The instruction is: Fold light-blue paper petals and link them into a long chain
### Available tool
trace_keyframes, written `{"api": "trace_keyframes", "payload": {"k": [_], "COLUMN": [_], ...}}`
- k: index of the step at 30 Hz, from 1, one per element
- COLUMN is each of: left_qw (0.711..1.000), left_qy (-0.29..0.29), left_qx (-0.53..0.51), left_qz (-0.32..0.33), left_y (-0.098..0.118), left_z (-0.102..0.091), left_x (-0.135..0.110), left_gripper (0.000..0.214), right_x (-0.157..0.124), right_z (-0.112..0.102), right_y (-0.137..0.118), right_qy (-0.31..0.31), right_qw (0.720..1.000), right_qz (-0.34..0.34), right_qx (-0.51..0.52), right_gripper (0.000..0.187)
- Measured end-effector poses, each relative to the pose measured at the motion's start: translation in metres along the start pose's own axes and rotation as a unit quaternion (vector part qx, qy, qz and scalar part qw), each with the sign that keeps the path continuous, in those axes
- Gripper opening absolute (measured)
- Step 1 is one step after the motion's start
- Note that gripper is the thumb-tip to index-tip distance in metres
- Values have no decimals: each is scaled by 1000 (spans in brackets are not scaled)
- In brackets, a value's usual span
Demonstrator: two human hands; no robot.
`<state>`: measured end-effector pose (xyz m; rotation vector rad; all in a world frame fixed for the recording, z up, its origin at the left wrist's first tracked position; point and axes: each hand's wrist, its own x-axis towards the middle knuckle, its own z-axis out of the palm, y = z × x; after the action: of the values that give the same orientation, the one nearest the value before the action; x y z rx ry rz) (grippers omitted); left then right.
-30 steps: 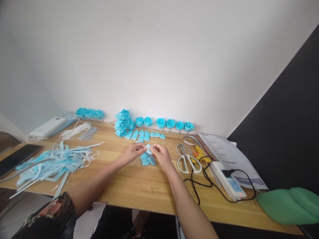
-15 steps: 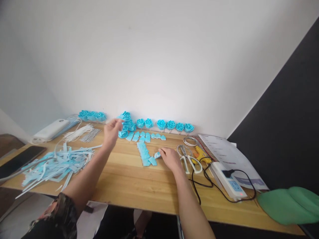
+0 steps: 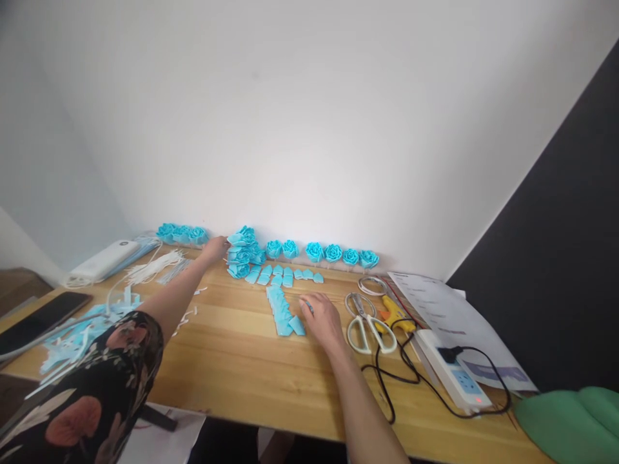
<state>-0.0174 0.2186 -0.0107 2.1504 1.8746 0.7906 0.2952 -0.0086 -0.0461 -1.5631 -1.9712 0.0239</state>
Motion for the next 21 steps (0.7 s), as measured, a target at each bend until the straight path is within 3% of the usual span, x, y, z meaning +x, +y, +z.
{"api": "trace_keyframes", "payload": {"k": [6,11,15,17,21], "left_qw": [1000,997,988,978,951], "left_qy": [-12,44,117,147,105], "left_qx": [-9,-61,-88,-112,-166], "left_qz": [16,28,44,94,238], "left_y": [-5,1,32,55,96], "left_z": [0,-19,-42,-53,-61], "left_x": [10,9,-4,-22,-78], "left_gripper": [27,33,37,34,33], "right_x": [1,1,2,2,0], "right_z": [1,4,3,0,-10], "right_y": [1,3,4,1,-12], "right_qy": [-1,9,63,110,191], "right_qw": [1000,1000,998,993,980], "right_qz": [0,-2,4,2,-2], "right_qx": [-2,11,23,33,54], "right_gripper": [24,25,29,31,41]}}
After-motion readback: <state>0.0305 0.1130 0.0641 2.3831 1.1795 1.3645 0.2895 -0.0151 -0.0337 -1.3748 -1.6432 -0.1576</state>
